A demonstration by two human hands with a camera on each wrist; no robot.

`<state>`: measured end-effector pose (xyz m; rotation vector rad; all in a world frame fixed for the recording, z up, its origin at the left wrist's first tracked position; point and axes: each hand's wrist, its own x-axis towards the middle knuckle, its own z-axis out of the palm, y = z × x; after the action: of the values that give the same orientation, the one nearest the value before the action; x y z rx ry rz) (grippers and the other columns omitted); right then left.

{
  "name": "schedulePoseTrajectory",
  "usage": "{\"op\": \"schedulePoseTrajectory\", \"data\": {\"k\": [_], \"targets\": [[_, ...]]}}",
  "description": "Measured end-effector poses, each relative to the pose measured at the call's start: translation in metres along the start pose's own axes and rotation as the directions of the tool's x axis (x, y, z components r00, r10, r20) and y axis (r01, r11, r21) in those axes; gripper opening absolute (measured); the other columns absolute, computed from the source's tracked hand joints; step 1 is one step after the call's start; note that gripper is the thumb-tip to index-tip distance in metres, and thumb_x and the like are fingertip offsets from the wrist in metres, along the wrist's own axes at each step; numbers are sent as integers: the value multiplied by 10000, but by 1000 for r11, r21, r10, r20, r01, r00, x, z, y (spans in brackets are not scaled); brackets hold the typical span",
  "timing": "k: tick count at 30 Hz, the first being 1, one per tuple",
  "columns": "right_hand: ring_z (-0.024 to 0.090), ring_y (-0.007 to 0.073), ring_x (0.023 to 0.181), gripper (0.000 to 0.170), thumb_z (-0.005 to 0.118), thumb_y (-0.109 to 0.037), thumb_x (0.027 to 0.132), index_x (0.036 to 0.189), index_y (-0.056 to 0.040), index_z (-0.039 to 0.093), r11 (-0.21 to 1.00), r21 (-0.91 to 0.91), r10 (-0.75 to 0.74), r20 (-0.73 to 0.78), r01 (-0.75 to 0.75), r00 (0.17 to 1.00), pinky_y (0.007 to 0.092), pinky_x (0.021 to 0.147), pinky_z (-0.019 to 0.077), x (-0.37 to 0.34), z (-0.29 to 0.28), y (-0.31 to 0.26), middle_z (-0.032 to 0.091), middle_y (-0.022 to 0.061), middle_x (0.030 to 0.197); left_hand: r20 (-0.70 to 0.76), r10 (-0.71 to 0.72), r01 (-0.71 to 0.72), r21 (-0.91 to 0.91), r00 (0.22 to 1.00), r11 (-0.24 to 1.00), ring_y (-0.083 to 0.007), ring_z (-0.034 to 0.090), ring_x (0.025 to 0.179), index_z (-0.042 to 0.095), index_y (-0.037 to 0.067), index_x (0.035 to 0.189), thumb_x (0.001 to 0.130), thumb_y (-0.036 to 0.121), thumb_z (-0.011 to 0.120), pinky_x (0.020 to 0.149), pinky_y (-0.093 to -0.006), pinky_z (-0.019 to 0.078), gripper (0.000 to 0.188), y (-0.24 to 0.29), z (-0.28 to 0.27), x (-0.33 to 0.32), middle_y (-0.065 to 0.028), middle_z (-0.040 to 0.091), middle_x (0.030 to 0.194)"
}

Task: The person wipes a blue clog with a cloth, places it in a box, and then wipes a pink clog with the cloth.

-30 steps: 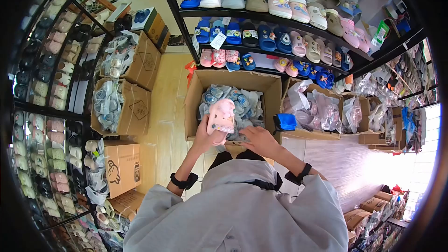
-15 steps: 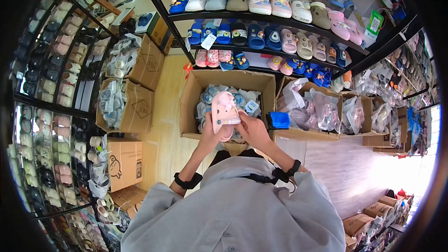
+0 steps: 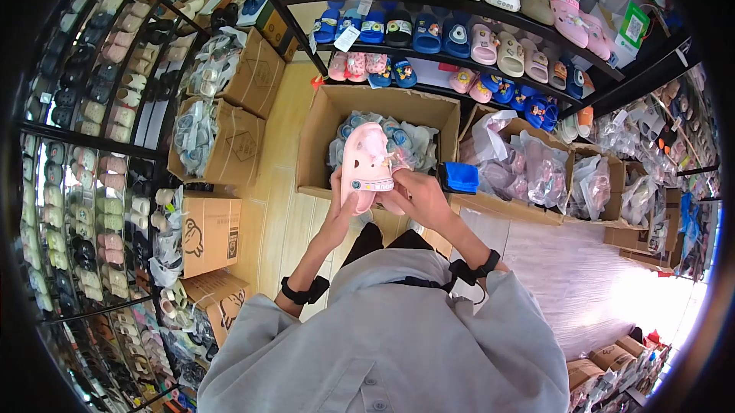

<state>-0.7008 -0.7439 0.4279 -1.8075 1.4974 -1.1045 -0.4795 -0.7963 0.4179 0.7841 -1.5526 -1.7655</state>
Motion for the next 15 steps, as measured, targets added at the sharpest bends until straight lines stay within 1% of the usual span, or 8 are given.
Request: {"op": "schedulePoseTrajectory", "data": {"k": [1, 3, 4, 6, 7, 10, 13, 15], "targets": [[609, 277, 676, 211, 739, -143, 896, 958, 24, 626, 1000, -19, -10, 17, 10, 1000, 372, 640, 492, -2, -4, 1, 596, 151, 797, -20, 21, -20, 48, 1000, 999, -261, 301, 1469, 84, 76, 1588, 1095, 323, 476, 1186, -404, 308, 676, -1, 3, -3, -164, 261, 1563], [612, 264, 681, 234, 780, -149, 868, 937, 19, 632, 998, -57, -31, 49, 34, 998, 356, 632, 491, -5, -11, 3, 604, 142, 811, -51, -4, 6, 51, 999, 999, -264, 277, 1479, 104, 62, 1583, 1100, 358, 458, 1202, -396, 258, 668, 3, 12, -8, -168, 261, 1563], [614, 251, 664, 254, 799, -170, 852, 919, 8, 631, 998, -51, -31, 23, 32, 999, 352, 620, 493, -7, -12, 2, 614, 127, 794, -67, -16, 19, 51, 998, 998, -266, 264, 1483, 113, 55, 1580, 1102, 375, 449, 1210, -392, 233, 666, 4, 16, -11, -170, 260, 1564], [618, 226, 629, 294, 837, -214, 821, 883, -15, 629, 999, -40, -31, -32, 30, 999, 343, 595, 497, -9, -13, 3, 633, 98, 759, -73, -4, 8, 59, 997, 998, -266, 265, 1483, 120, 56, 1578, 1102, 382, 445, 1209, -396, 237, 662, 3, 23, -13, -172, 263, 1560], [615, 210, 630, 299, 843, -209, 816, 897, -12, 634, 1000, -3, 2, -39, -2, 999, 333, 595, 496, -11, -14, 4, 635, 91, 763, -75, 0, 5, 62, 997, 998, -266, 265, 1483, 123, 57, 1577, 1102, 385, 443, 1209, -397, 239, 660, 3, 26, -15, -174, 264, 1558], [609, 170, 640, 310, 858, -193, 805, 928, -2, 647, 992, 99, 83, -52, -77, 995, 305, 598, 492, -21, -19, 7, 636, 74, 779, -77, -26, 30, 45, 997, 999, -261, 189, 1511, 145, 30, 1572, 1107, 420, 378, 1237, -405, 140, 650, 8, 37, -19, -150, 244, 1564], [596, 153, 676, 305, 856, -173, 806, 940, 8, 650, 977, 186, 112, -50, -101, 992, 288, 629, 486, -28, -27, 4, 624, 64, 802, -42, -1, 5, 90, 999, 996, -241, 249, 1496, 146, 44, 1568, 1107, 420, 378, 1225, -402, 213, 639, 5, 42, -19, -141, 265, 1557], [576, 153, 715, 302, 846, -167, 809, 946, 14, 646, 961, 250, 133, -44, -118, 990, 285, 680, 481, -34, -34, -7, 606, 60, 818, -76, -59, 52, -94, 995, 994, -247, 372, 1434, 214, 33, 1555, 1103, 447, 355, 1190, -412, 303, 630, -7, 49, -18, -150, 358, 1521]]}}
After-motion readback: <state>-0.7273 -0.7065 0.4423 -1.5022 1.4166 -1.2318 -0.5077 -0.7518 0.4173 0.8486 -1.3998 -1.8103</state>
